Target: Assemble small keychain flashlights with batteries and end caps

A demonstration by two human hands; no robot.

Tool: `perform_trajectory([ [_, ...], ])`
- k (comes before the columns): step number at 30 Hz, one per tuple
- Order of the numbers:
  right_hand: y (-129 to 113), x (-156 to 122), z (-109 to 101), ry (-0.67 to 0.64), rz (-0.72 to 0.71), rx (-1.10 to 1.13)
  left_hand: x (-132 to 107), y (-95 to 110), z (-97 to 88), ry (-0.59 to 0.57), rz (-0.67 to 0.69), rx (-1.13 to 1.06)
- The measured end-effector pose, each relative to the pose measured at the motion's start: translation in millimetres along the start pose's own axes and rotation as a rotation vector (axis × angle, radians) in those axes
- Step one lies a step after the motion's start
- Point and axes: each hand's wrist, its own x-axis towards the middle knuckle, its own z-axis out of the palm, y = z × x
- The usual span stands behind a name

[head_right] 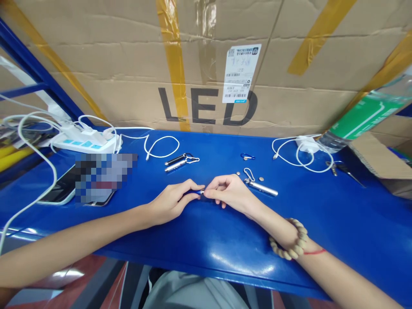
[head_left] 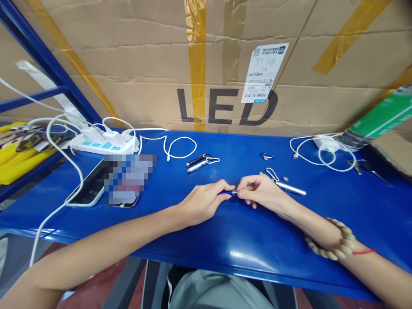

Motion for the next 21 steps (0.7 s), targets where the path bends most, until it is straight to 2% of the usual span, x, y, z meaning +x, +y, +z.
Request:
perform_trajectory([
  [21,-0.9,-0.2,0.4,0.008,0.004,-0.026,-0.1,-1.9,-0.2,-0.021,-0.006,0.028],
])
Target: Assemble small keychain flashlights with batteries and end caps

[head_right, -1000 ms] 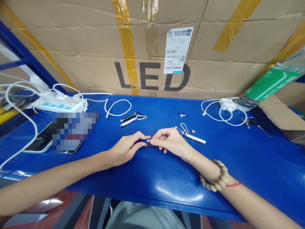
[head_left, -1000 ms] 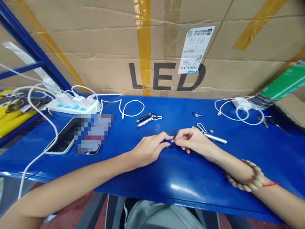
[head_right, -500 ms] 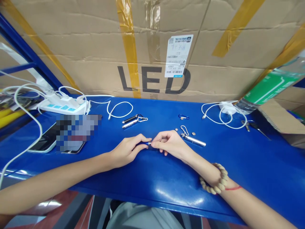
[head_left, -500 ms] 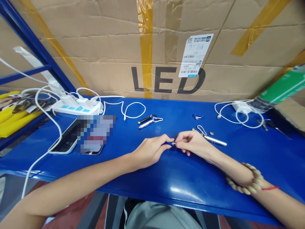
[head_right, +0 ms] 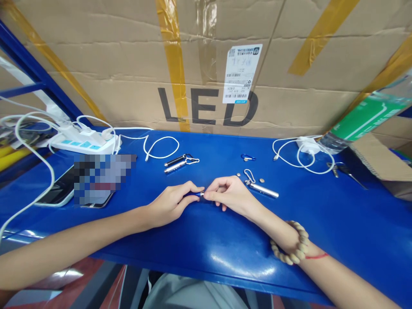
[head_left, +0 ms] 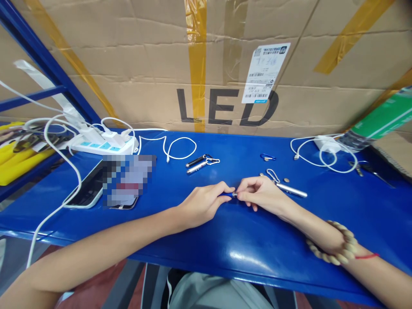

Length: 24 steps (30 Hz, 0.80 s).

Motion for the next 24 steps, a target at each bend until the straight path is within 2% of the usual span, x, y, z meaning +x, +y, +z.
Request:
perform_trajectory([
  [6,-3.8,-4.1,2.9,0.087,-0.149,-0.124,-0.9,-0.5,-0.1,-0.050,-0.015,0.003],
  [12,-6.8,-7.1,4.6,0.158,-0.319,-0.255,-0.4,-2.5,0.7,-0.027,-0.018,-0.018],
  [20,-5.0,-8.1,5.6,0.128,-0.247,-0.232,0.6,-9.2,4.6,0.060,0.056,0.054],
  [24,-4.3,-8.6,8.7,0.135,-0.241,-0.199,1.3,-9.6,5.7,0.102,0.045,0.022],
])
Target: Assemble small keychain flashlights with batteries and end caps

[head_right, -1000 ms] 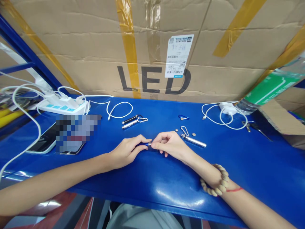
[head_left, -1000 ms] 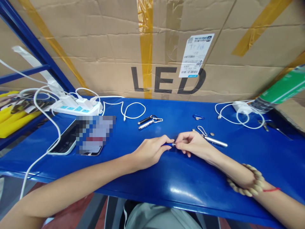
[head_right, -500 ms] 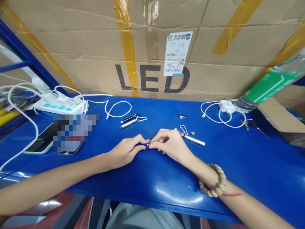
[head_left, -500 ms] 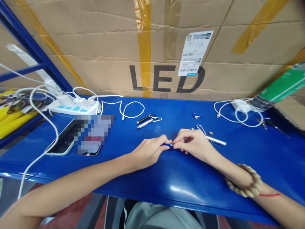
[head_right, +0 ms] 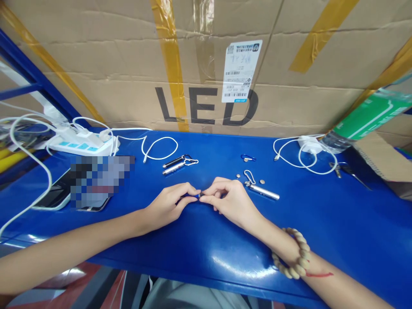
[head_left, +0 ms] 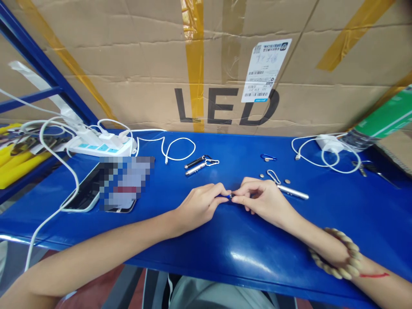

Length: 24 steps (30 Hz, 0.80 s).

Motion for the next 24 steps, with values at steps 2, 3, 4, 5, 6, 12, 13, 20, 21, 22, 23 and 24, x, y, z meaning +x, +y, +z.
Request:
perform_trajectory([
  [2,-0.7,-0.8,0.6,-0.001,-0.021,0.001,0.1,1.2,-0.3,0.002,-0.031,-0.054],
  [3,-1.2,-1.1,0.6,-0.003,-0.033,0.000,0.1,1.9,-0.6,0.004,-0.048,-0.081],
  [4,-1.6,-1.3,0.5,-0.003,-0.044,0.000,0.2,2.5,-0.9,0.006,-0.066,-0.104],
  [5,-1.8,-1.4,0.2,0.001,-0.053,0.001,0.2,3.0,-1.2,0.011,-0.081,-0.123],
  [6,-1.8,-1.3,-0.1,0.010,-0.061,0.007,0.3,3.4,-1.5,0.017,-0.091,-0.137],
  [12,2.1,1.8,-3.3,0.023,-0.065,0.041,1.4,3.7,-3.0,0.023,-0.103,-0.152],
  [13,2.6,2.1,-3.7,0.019,-0.066,0.038,1.4,3.6,-3.0,0.015,-0.100,-0.148],
  [20,-0.6,0.5,-3.9,0.026,-0.156,-0.024,0.5,5.0,-2.5,-0.003,-0.064,-0.144],
  [21,-1.0,0.3,-3.8,0.022,-0.158,-0.032,0.4,5.4,-2.7,-0.006,-0.053,-0.141],
  [22,-1.2,0.2,-3.6,0.016,-0.155,-0.033,0.3,5.6,-3.0,-0.008,-0.042,-0.135],
  [23,-1.2,0.1,-3.3,0.006,-0.147,-0.030,0.2,5.7,-3.2,-0.012,-0.033,-0.128],
  [24,-0.8,0.1,-3.0,-0.003,-0.138,-0.022,0.2,5.6,-3.3,-0.011,-0.023,-0.120],
])
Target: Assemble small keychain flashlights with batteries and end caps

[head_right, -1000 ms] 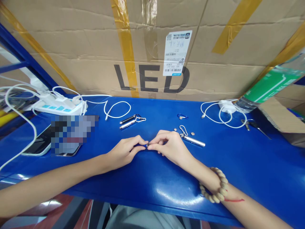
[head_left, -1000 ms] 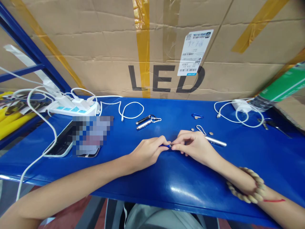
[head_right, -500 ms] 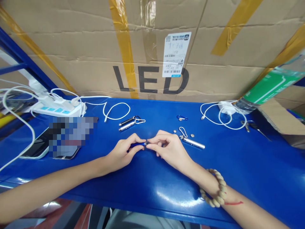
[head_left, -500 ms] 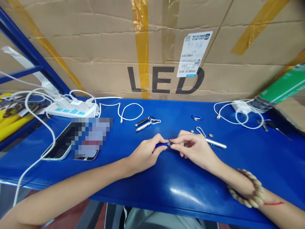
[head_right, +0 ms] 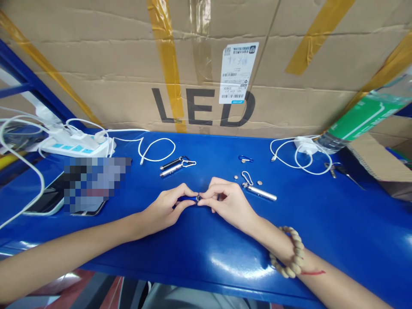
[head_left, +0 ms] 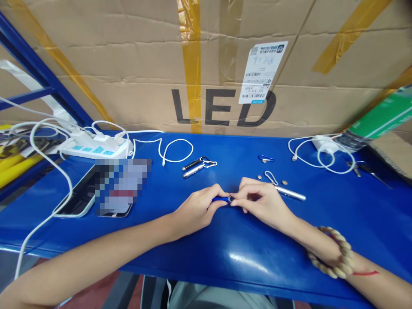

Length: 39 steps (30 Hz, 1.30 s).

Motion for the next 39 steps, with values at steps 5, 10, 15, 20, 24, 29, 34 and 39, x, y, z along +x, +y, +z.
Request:
perform_trajectory([
  [5,3.1,0.4,2.6,-0.014,0.056,0.003,0.6,-2.8,-0.4,0.022,0.057,0.034],
  [10,3.2,0.0,4.4,-0.023,0.132,-0.017,1.0,-5.1,-0.8,0.027,0.090,0.068],
  [15,4.2,0.7,4.7,-0.017,0.175,-0.021,2.4,-5.4,-0.7,0.040,0.079,0.061],
  [20,8.0,3.7,5.2,-0.016,0.226,0.038,3.7,-5.1,-1.0,0.052,0.063,0.094],
  [24,8.7,3.9,4.9,-0.012,0.254,0.101,3.6,-4.4,-0.3,0.091,0.036,0.127],
  [29,3.3,4.0,3.3,-0.013,0.293,0.175,3.1,-4.3,0.2,0.116,0.057,0.142],
  [34,0.3,4.7,-0.1,-0.039,0.330,0.200,3.6,-2.2,-1.1,0.077,0.109,0.136],
  [39,6.7,3.2,2.3,-0.031,0.247,0.150,4.0,1.3,-2.0,0.059,0.089,0.086],
])
